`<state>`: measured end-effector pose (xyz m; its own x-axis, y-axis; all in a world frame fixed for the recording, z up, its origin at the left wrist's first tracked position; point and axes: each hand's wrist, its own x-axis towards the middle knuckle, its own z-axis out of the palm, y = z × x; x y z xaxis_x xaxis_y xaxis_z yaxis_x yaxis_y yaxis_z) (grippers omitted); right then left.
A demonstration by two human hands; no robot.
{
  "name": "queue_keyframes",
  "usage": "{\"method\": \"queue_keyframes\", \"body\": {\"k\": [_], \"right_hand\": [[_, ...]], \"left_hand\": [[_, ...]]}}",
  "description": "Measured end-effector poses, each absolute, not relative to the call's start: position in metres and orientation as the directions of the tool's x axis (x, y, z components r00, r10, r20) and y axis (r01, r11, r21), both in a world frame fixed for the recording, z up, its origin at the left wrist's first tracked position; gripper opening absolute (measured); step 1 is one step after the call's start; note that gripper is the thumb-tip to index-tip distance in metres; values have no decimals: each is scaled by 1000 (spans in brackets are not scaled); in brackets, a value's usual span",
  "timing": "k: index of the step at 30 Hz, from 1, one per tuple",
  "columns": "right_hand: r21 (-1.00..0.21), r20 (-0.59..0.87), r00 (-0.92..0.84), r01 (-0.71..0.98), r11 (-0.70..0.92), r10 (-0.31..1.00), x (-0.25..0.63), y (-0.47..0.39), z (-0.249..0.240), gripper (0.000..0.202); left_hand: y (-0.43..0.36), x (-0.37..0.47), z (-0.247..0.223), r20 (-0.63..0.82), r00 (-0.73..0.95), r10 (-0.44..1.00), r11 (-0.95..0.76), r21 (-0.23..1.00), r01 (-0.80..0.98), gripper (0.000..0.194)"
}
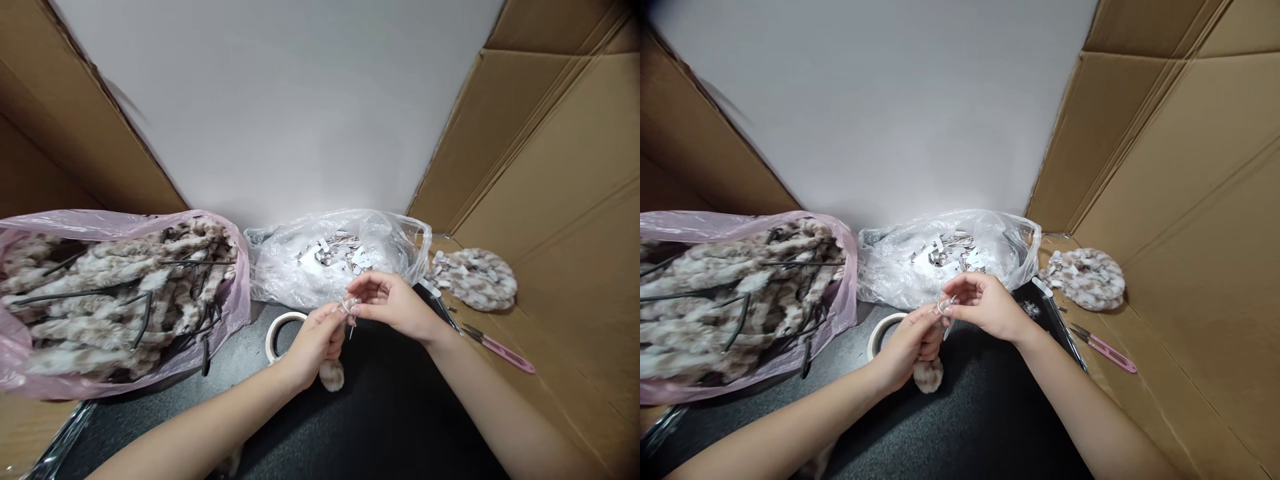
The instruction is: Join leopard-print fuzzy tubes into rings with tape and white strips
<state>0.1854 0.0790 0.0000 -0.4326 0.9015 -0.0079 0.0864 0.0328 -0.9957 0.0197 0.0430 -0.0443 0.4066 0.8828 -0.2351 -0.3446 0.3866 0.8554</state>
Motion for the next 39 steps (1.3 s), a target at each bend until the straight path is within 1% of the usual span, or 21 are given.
{"method": "queue_keyframes", "body": {"k": [4, 7, 12, 14, 19, 21, 23, 27, 30, 34, 37, 39], "right_hand": [[-990, -15, -460, 133, 52, 888, 184, 78, -1, 28], [-975, 3, -453, 197, 104, 891, 181, 76, -2, 26], [-957, 35, -435, 245, 156, 900, 178, 73, 1, 23], [-950, 59, -422, 254, 180, 905, 180, 74, 3, 20], [-935, 142, -341, 263, 240, 929, 191, 79, 9, 17], [-943, 140, -328, 244, 227, 934, 193, 80, 10, 21], [-953, 111, -358, 226, 202, 927, 193, 80, 8, 25], [-965, 79, -415, 196, 174, 906, 188, 79, 4, 24], [-973, 86, -370, 169, 159, 925, 186, 79, 1, 26], [-962, 125, -269, 203, 183, 955, 184, 79, -3, 26], [-926, 212, -172, 278, 254, 962, 180, 76, -5, 22], [-869, 313, -115, 367, 333, 943, 178, 72, -5, 16]], "left_hand": [[44, 19, -42, -253, 465, 848, 436, 833, -342, 27], [45, 18, -40, -262, 511, 819, 469, 818, -333, 19], [47, 18, -38, -257, 515, 818, 457, 834, -309, 17], [47, 19, -38, -253, 510, 822, 443, 847, -294, 19], [48, 16, -37, -245, 482, 841, 397, 885, -242, 35], [47, 15, -36, -240, 473, 848, 381, 896, -228, 37], [47, 13, -34, -237, 472, 849, 373, 902, -218, 40], [48, 12, -31, -238, 473, 848, 370, 906, -207, 43], [50, 12, -31, -247, 475, 844, 369, 912, -181, 41], [52, 10, -32, -264, 472, 841, 361, 924, -127, 43], [51, 9, -29, -279, 465, 840, 354, 932, -80, 43], [51, 7, -26, -300, 470, 830, 364, 930, -50, 41]]}}
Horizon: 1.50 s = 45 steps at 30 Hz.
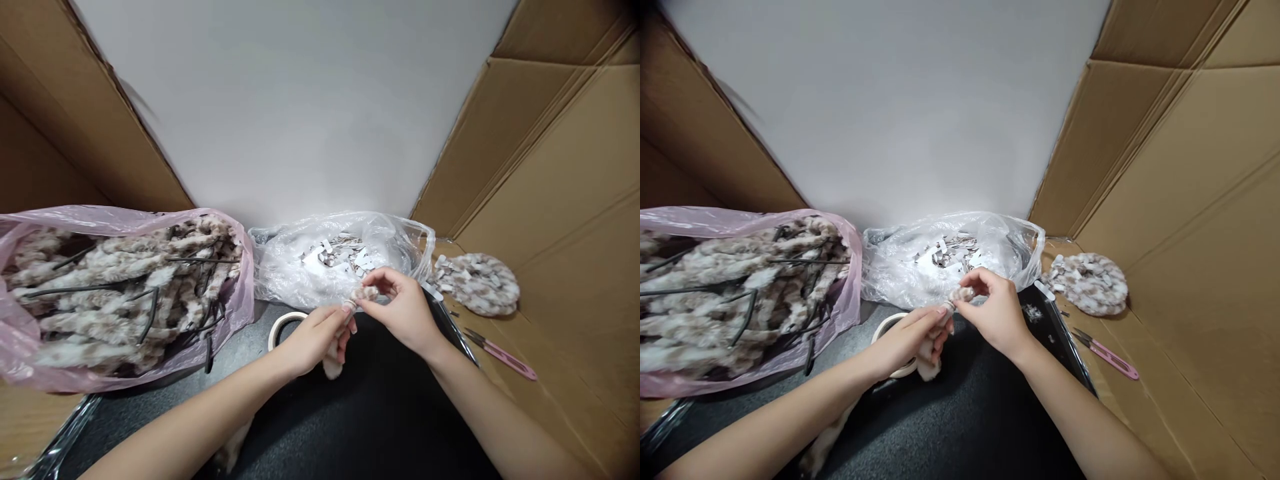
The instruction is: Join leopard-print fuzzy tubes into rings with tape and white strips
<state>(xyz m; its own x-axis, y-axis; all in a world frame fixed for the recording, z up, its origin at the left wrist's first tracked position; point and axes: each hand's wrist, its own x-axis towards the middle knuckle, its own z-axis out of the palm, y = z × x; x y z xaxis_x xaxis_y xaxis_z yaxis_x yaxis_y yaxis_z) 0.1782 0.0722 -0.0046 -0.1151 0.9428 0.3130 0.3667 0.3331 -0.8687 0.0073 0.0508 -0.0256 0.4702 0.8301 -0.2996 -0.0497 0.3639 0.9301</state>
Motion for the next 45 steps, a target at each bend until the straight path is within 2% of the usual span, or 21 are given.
{"method": "queue_keyframes", "body": {"k": [3, 6, 10, 14, 18, 22, 25, 29, 31, 35, 40, 45], "right_hand": [[-713, 508, -85, 517, 474, 857, 175, 66, -3, 15], [-599, 587, -170, 566, 566, 791, 170, 60, -4, 19], [-579, 566, -293, 523, 625, 770, 164, 55, -7, 21], [-576, 572, -343, 479, 662, 745, 164, 53, -8, 27], [-624, 484, -435, 436, 648, 759, 167, 54, -5, 29], [-765, 298, -547, 353, 539, 782, 173, 55, 3, 38], [-824, 232, -578, 311, 474, 782, 180, 58, 9, 42], [-777, 262, -491, 402, 483, 831, 187, 64, 14, 43], [-768, 236, -551, 399, 501, 801, 188, 67, 14, 45], [-821, 136, -691, 322, 471, 710, 186, 69, 12, 25], [-798, 102, -689, 374, 472, 718, 180, 64, 11, 25], [-822, 26, -675, 406, 400, 737, 175, 62, 8, 20]], "left_hand": [[50, 4, -20, -337, 482, 809, 388, 922, -6, 35], [52, 2, -17, -337, 469, 816, 375, 927, 14, 30], [54, 1, -16, -302, 452, 839, 336, 942, 6, 29], [56, -1, -12, -296, 475, 828, 340, 940, -6, 41], [59, -9, -9, -304, 568, 765, 353, 935, 25, 42], [64, -18, -9, -348, 597, 723, 345, 930, 124, 38], [66, -21, -9, -372, 612, 698, 346, 923, 166, 35], [66, -23, -4, -355, 666, 656, 360, 923, 138, 35], [65, -25, -2, -343, 721, 602, 368, 921, 131, 34], [64, -29, 1, -391, 776, 494, 388, 898, 206, 30], [64, -28, 3, -510, 655, 557, 418, 854, 310, 21], [62, -26, 1, -485, 650, 585, 302, 874, 381, 33]]}}
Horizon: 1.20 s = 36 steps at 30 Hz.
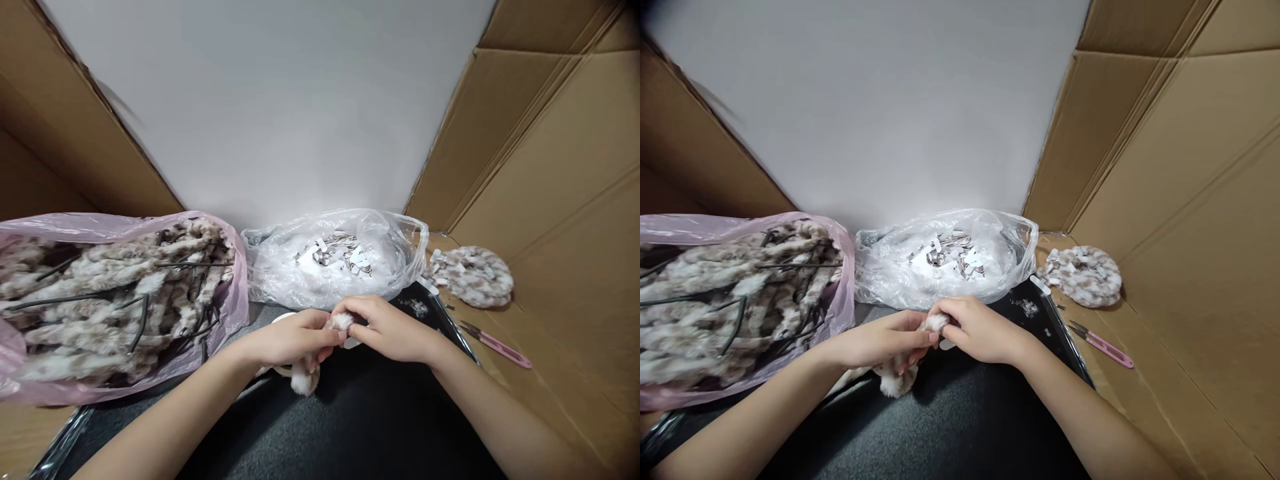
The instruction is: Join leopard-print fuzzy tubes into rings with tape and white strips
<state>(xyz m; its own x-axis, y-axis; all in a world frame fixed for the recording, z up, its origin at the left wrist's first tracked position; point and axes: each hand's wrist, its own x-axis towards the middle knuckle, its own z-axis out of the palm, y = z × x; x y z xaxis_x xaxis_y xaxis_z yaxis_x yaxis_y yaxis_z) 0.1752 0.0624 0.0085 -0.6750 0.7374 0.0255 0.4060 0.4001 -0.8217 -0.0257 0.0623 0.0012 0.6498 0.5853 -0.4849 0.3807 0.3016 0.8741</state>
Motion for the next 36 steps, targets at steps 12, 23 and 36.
{"method": "queue_keyframes", "body": {"k": [12, 23, 36], "right_hand": [[-978, -71, -707, 188, 90, 704, 190, 76, 10, 11], [-971, -132, -681, 235, 45, 720, 184, 73, 7, 8], [-988, -152, -750, 133, -78, 644, 198, 88, 2, 28]], "left_hand": [[66, -29, 0, -418, 711, 565, 323, 906, 275, 53], [58, -21, 1, -397, 672, 625, 301, 917, 262, 46], [62, -26, 7, -239, 732, 638, 313, 949, 37, 44]]}}
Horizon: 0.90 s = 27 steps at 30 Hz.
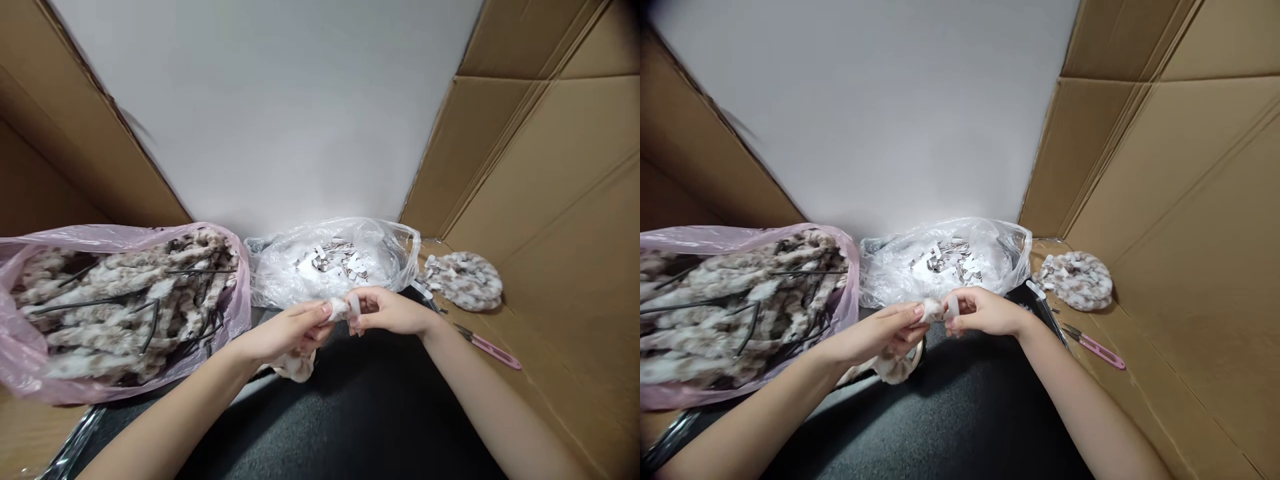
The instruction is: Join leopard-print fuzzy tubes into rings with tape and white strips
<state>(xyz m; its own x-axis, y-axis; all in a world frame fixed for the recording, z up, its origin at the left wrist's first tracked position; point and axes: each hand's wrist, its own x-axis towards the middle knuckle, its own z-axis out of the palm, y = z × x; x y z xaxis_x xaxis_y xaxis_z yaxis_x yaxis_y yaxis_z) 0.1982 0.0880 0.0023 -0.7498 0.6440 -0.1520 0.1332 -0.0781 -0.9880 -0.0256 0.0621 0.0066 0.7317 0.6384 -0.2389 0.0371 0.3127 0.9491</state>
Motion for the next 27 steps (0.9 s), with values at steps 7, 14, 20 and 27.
{"method": "queue_keyframes", "body": {"k": [7, 14, 20, 27], "right_hand": [[-869, -172, -791, 402, 287, 587, 183, 78, -8, 18], [-618, -15, -775, 504, 604, 631, 138, 52, -30, 27], [-443, 94, -756, 551, 707, 648, 134, 45, -46, 18], [-484, 244, -706, 505, 714, 665, 150, 13, -60, 11]], "left_hand": [[61, -56, 30, -184, 602, 777, 192, 980, 51, 43], [20, -112, 78, -58, 274, 960, -121, 795, 595, 46], [2, -115, 51, 23, 119, 993, -74, 893, 444, 18], [18, -81, -34, -90, 170, 981, 56, 978, 200, 23]]}}
